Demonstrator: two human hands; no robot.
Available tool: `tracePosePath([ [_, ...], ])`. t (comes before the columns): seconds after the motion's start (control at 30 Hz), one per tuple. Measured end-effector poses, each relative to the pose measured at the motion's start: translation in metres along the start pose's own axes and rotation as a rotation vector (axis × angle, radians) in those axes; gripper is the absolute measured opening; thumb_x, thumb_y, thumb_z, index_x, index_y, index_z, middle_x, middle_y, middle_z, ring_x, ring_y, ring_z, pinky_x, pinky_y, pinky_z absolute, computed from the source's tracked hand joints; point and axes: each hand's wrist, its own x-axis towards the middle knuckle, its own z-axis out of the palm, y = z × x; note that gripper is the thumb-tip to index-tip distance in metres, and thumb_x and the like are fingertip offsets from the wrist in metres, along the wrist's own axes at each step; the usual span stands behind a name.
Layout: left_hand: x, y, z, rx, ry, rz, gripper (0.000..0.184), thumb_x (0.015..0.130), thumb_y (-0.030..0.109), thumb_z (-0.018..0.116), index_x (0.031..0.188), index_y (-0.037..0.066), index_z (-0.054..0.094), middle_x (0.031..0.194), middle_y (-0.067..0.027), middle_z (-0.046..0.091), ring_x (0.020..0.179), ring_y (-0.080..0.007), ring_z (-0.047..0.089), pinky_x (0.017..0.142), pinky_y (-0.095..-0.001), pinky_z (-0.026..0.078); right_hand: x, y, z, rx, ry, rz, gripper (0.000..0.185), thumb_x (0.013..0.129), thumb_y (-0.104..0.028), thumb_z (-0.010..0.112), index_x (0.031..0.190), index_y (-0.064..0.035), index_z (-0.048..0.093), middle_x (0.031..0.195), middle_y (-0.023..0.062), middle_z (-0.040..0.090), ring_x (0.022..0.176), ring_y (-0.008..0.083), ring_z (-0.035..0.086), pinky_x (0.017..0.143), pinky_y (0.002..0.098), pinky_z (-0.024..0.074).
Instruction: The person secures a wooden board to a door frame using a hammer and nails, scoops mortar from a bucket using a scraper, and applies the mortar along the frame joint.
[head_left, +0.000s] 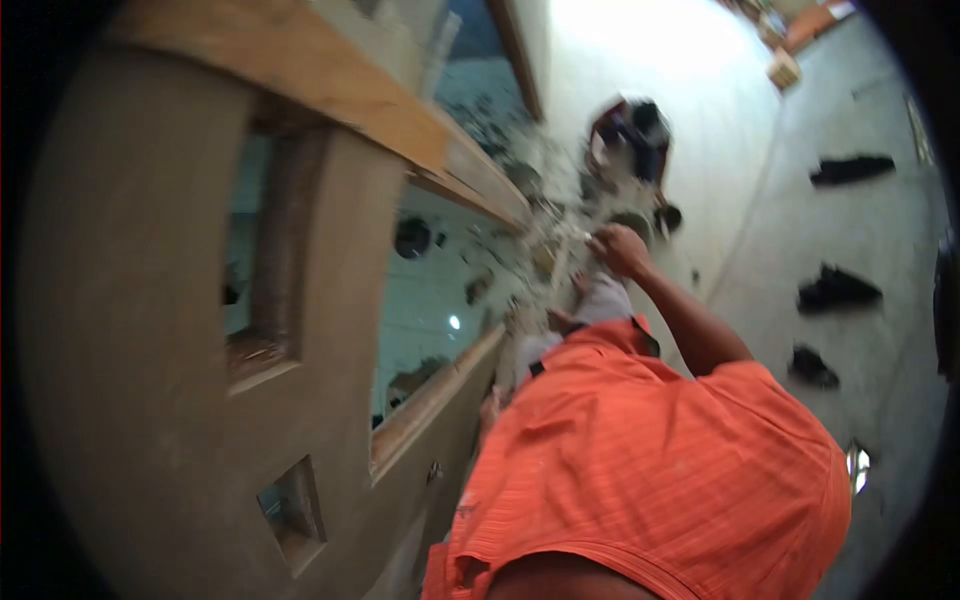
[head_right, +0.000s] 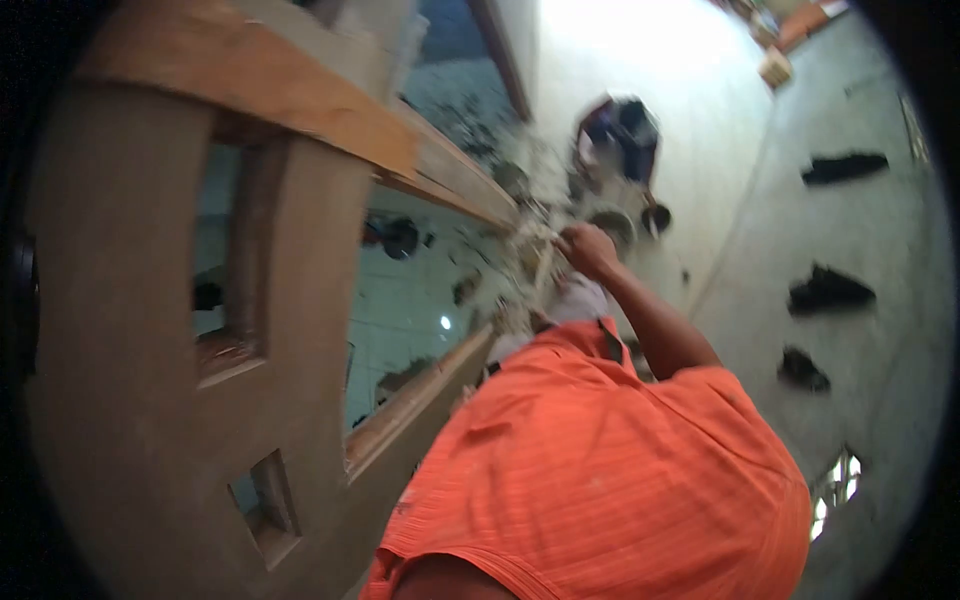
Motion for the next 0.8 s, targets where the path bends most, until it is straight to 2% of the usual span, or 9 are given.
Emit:
tracePosePath([
  [0.1,-0.024,0.044,0.028,0.079,-0.114,-0.066,0.070,0.106,0.055,0.052,0.148,-0.001,0.051,0.144,-0.0195,0.059,0.130,-0.0262,0.058,0.108,-0.0383,0.047,-0.036,0.048,0.029,0.089,0.026,0.321,0.045,0.095,-0.049,0.066,0.114,-0.0095,0.077,0.105,0.0195,0.075,0.098,0.0388,0.070,0.083,0.0495,0.0545],
  [0.17,-0.056,0.077,0.059,0.205,-0.203,-0.150,0.081,0.105,0.054,0.054,0.160,-0.001,0.031,0.164,-0.0207,0.036,0.146,-0.0303,0.043,0.117,-0.0416,0.039,-0.055,0.080,0.051,0.099,-0.023,0.490,0.046,0.094,-0.050,0.067,0.116,-0.0106,0.077,0.107,0.0197,0.075,0.099,0.0386,0.071,0.084,0.0487,0.0548],
  [0.27,-0.045,0.067,0.078,0.284,-0.235,-0.222,0.080,0.104,0.053,0.057,0.160,0.001,0.032,0.164,-0.0211,0.035,0.146,-0.0318,0.043,0.117,-0.0428,0.039,-0.067,0.119,0.086,0.103,-0.080,0.701,0.047,0.091,-0.049,0.070,0.120,-0.0125,0.077,0.108,0.0193,0.076,0.101,0.0375,0.072,0.088,0.0452,0.0557],
  [0.33,-0.038,0.054,0.090,0.428,-0.271,-0.207,0.079,0.103,0.051,0.059,0.160,0.003,0.033,0.164,-0.0216,0.035,0.146,-0.0334,0.042,0.117,-0.0440,0.039,-0.065,0.141,0.111,0.282,0.084,0.936,0.048,0.091,-0.049,0.068,0.125,-0.0148,0.075,0.124,0.0186,0.072,0.114,0.0388,0.068,0.097,0.0482,0.0535],
  [0.47,-0.037,0.023,0.104,1.014,-0.331,0.073,0.078,0.100,0.048,0.064,0.160,0.007,0.035,0.165,-0.0224,0.033,0.146,-0.0365,0.041,0.116,-0.0464,0.038,-0.032,0.187,0.151,0.258,0.160,1.090,0.049,0.090,-0.046,0.068,0.127,-0.0154,0.074,0.125,0.0192,0.072,0.117,0.0393,0.067,0.100,0.0474,0.0528],
  [0.5,-0.037,0.016,0.106,1.170,-0.330,0.162,0.078,0.099,0.047,0.065,0.160,0.008,0.036,0.165,-0.0227,0.033,0.146,-0.0372,0.040,0.116,-0.0470,0.038,-0.020,0.209,0.175,0.156,0.237,1.066,0.048,0.085,-0.047,0.073,0.124,-0.0184,0.076,0.114,0.0198,0.075,0.107,0.0368,0.072,0.094,0.0441,0.0554],
  [0.57,-0.039,0.002,0.110,1.363,-0.312,0.281,0.078,0.098,0.045,0.068,0.160,0.010,0.037,0.165,-0.0231,0.032,0.146,-0.0388,0.040,0.116,-0.0482,0.038,0.011,0.228,0.192,0.162,0.217,1.130,0.047,0.085,-0.047,0.073,0.123,-0.0190,0.077,0.114,0.0195,0.075,0.107,0.0373,0.072,0.094,0.0452,0.0555],
  [0.73,-0.039,-0.006,0.134,1.324,-0.172,0.188,0.077,0.091,0.042,0.076,0.157,0.016,0.046,0.165,-0.0227,0.030,0.147,-0.0427,0.036,0.118,-0.0512,0.034,0.102,0.294,0.225,0.038,0.152,1.097,0.043,0.086,-0.047,0.072,0.120,-0.0208,0.078,0.114,0.0184,0.075,0.108,0.0390,0.071,0.092,0.0486,0.0558],
  [0.8,-0.035,-0.008,0.137,1.309,-0.158,0.163,0.077,0.089,0.042,0.077,0.155,0.015,0.049,0.163,-0.0245,0.032,0.146,-0.0444,0.036,0.118,-0.0528,0.033,0.126,0.321,0.242,-0.033,0.165,1.069,0.032,0.088,-0.039,0.069,0.108,-0.0163,0.078,0.111,0.0156,0.076,0.108,0.0377,0.071,0.093,0.0492,0.0565],
])
